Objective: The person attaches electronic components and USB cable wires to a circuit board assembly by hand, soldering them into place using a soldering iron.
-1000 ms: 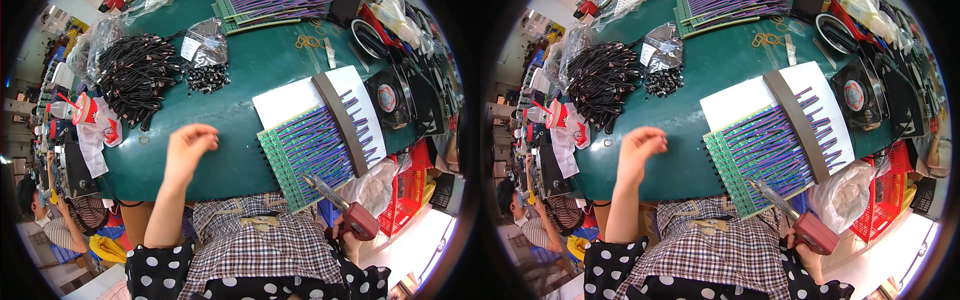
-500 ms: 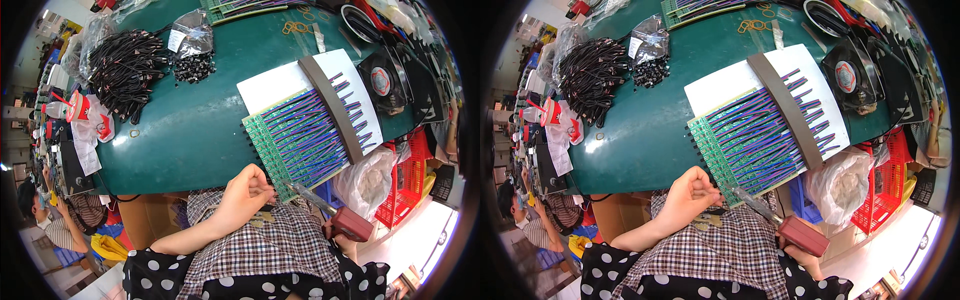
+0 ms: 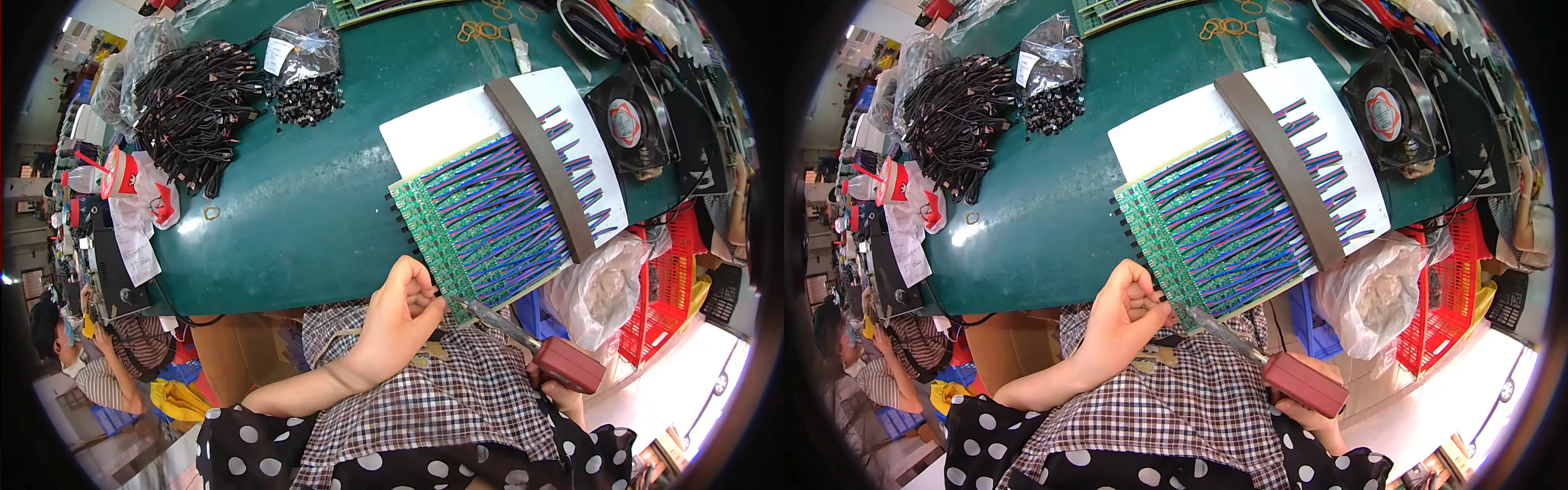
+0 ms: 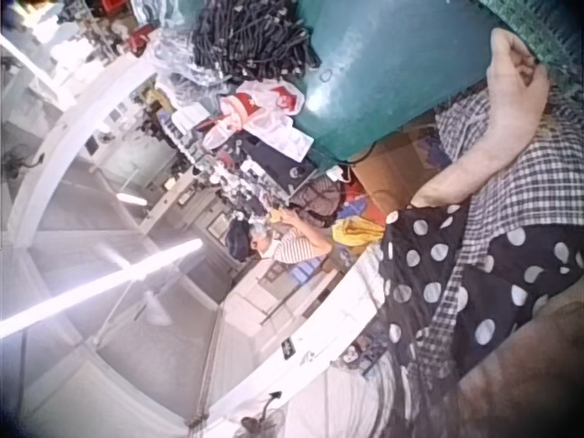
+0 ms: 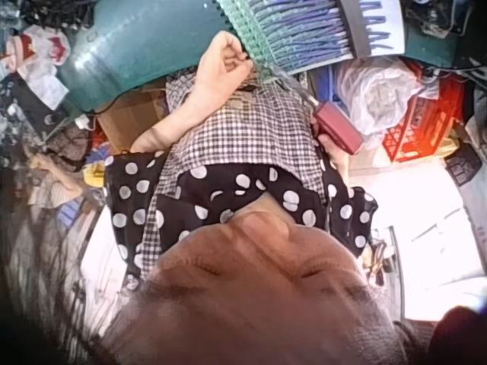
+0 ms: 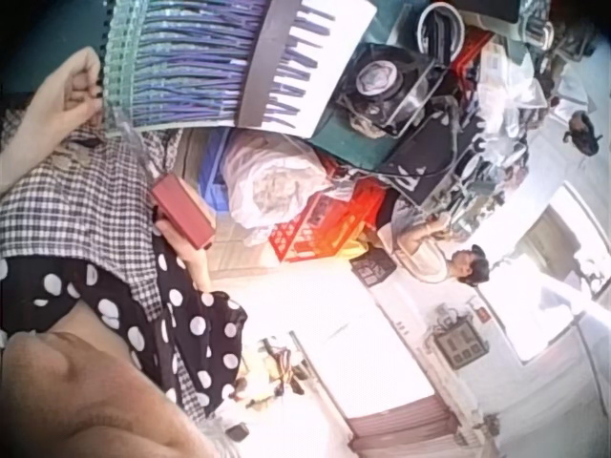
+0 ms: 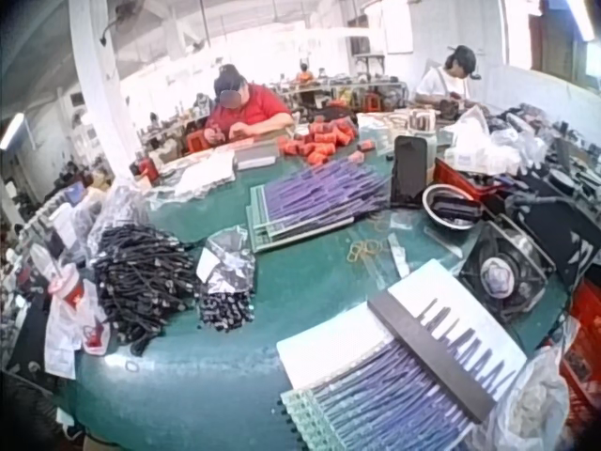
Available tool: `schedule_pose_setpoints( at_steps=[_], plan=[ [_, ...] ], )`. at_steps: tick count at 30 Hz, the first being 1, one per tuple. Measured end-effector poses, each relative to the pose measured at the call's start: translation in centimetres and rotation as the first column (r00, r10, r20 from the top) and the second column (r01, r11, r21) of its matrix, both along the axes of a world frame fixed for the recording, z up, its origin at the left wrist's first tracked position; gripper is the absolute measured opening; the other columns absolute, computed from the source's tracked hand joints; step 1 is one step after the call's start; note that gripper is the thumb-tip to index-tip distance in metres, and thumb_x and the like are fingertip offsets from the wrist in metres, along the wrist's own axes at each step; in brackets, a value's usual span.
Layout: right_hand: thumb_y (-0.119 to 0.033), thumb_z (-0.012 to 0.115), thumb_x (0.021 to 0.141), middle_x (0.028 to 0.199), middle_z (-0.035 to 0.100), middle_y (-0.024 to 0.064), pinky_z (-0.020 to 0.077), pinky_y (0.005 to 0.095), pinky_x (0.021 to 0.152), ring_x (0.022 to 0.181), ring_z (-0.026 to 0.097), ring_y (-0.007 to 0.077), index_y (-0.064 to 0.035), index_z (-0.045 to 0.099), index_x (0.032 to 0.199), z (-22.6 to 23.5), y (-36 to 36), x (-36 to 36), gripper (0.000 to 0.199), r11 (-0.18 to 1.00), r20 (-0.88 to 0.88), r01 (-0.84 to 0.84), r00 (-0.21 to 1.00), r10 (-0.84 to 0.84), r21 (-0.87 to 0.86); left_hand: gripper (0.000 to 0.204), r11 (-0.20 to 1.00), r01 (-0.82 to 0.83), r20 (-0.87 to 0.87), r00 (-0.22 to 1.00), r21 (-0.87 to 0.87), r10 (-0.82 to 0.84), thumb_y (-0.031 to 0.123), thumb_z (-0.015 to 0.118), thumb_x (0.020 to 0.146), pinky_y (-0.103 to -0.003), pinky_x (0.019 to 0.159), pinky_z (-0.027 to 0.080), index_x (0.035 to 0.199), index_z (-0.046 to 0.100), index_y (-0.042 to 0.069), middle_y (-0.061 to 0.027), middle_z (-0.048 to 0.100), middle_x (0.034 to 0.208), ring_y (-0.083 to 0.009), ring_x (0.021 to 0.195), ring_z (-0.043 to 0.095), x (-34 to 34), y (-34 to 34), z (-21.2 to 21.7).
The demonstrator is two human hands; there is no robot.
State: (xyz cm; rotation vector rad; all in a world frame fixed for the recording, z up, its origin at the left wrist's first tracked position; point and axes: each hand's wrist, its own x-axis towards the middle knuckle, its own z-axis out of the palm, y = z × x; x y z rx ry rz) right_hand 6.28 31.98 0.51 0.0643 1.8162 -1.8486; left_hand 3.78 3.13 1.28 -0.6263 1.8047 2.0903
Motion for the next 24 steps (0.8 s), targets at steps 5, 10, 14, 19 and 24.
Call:
schedule_pose_setpoints(
  at_steps=[5,10,14,19,24],
  plan=[
    [-0.030,0.076,0.065,0.079,0.064,0.0069,0.0433,0.0234,0.057,0.062,0.057,0.0130,0.0053,0.062,0.098,-0.2,0.1,0.2,0.050,1.000,0.012,0.016,1.000,-0.015,-0.023,0.022,0.999,0.012,0.004,1.000,-0.032,-0.012,-0.008,0.053,0.085,-0.024,0.068,0.050,0.090,0.035,0.004,-0.0068,0.056,0.083,-0.0110,0.077,0.061,0.0,0.1,0.1],
    [-0.029,0.076,0.066,0.079,0.063,0.0068,0.0440,0.0234,0.058,0.064,0.058,0.0130,0.0058,0.062,0.097,0.0,0.0,0.0,0.049,1.000,0.028,0.009,1.000,-0.009,-0.007,0.022,0.998,0.037,0.006,0.999,-0.055,-0.037,-0.008,0.052,0.085,-0.024,0.068,0.050,0.090,0.035,0.005,-0.0071,0.055,0.084,-0.0104,0.076,0.059,0.1,0.2,-0.1],
    [-0.028,0.078,0.066,0.081,0.064,0.0072,0.0459,0.0238,0.060,0.065,0.060,0.0131,0.0071,0.060,0.103,-0.2,0.3,-0.2,0.055,1.000,0.037,-0.018,0.999,0.019,-0.017,0.021,0.998,0.038,0.013,0.999,-0.051,-0.037,-0.008,0.051,0.085,-0.024,0.068,0.049,0.091,0.035,0.005,-0.0075,0.056,0.084,-0.0104,0.076,0.059,0.1,0.2,-0.1],
    [-0.027,0.079,0.066,0.081,0.066,0.0080,0.0477,0.0241,0.062,0.066,0.061,0.0137,0.0081,0.056,0.112,-1.5,1.5,0.1,0.063,0.995,-0.011,-0.089,0.996,0.089,-0.034,0.016,0.998,0.004,-0.054,0.999,-0.070,-0.008,-0.004,0.052,0.086,-0.022,0.054,0.040,0.091,0.038,0.003,-0.0024,0.048,0.075,-0.0046,0.063,0.046,0.4,0.6,-0.7],
    [-0.026,0.079,0.065,0.087,0.068,0.0109,0.0492,0.0254,0.067,0.072,0.065,0.0173,0.0077,0.055,0.114,-1.3,1.7,0.1,0.065,0.995,-0.039,-0.099,0.994,0.098,-0.024,0.016,0.998,-0.015,-0.055,0.998,-0.062,0.012,-0.004,0.052,0.086,-0.022,0.054,0.040,0.091,0.038,0.003,-0.0028,0.048,0.075,-0.0048,0.064,0.046,0.5,0.8,-0.7]
  ],
)
